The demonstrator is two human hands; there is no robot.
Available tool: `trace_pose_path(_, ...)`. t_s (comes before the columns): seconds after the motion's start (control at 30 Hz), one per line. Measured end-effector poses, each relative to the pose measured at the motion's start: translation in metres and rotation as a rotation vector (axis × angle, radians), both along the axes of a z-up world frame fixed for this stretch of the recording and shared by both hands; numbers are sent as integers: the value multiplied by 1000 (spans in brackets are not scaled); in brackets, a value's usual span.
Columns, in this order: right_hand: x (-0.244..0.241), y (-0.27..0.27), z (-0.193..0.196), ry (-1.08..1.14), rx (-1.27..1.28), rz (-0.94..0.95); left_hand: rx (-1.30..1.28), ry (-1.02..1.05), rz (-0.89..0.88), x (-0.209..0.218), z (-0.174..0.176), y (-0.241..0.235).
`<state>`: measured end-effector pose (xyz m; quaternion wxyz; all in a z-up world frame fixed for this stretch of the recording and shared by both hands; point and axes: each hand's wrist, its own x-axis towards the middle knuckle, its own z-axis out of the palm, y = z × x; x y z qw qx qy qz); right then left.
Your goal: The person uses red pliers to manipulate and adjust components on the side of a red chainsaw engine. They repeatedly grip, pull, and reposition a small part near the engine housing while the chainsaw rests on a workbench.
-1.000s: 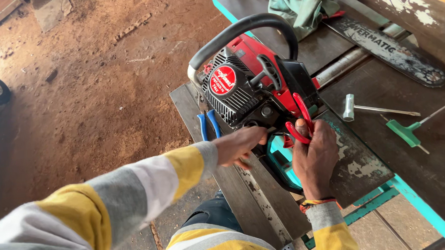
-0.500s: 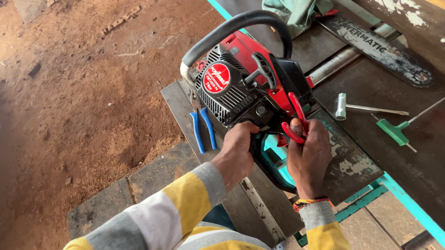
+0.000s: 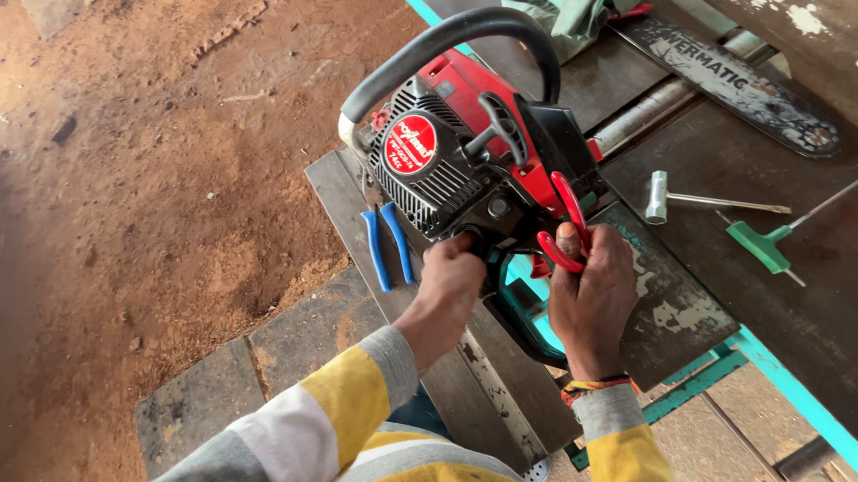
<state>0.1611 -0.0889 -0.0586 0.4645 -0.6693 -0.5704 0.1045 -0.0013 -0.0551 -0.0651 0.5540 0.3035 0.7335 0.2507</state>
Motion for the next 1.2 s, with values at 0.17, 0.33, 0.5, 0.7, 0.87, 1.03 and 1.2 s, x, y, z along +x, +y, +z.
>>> trace_pose_path(0.17, -1, 0, 1, 19, 17, 3, -28, -429, 558, 30, 40, 4)
trace_pose_path(0.33, 2, -1, -3, -4, 31, -3, -27, -515, 507, 19, 49, -2)
trace_pose_path(0.5, 0, 2, -1, -44, 40, -5, 74, 163, -174, -14, 28, 4)
trace_pose_path(0.7, -1, 0, -1, 15, 8, 15, 791, 980, -980, -22, 11, -2)
trace_pose_path(0.87, 0, 1, -5, -40, 5, -2, 297, 738, -988, -20, 33, 5)
trace_pose_path(1.03, -1, 1, -7, -32, 16, 6, 12, 256, -628, -26, 37, 15)
trace_pose_path(1.2, 3, 2, -13, -10, 28, 48, 635, 1055, -1459, -27, 18, 13)
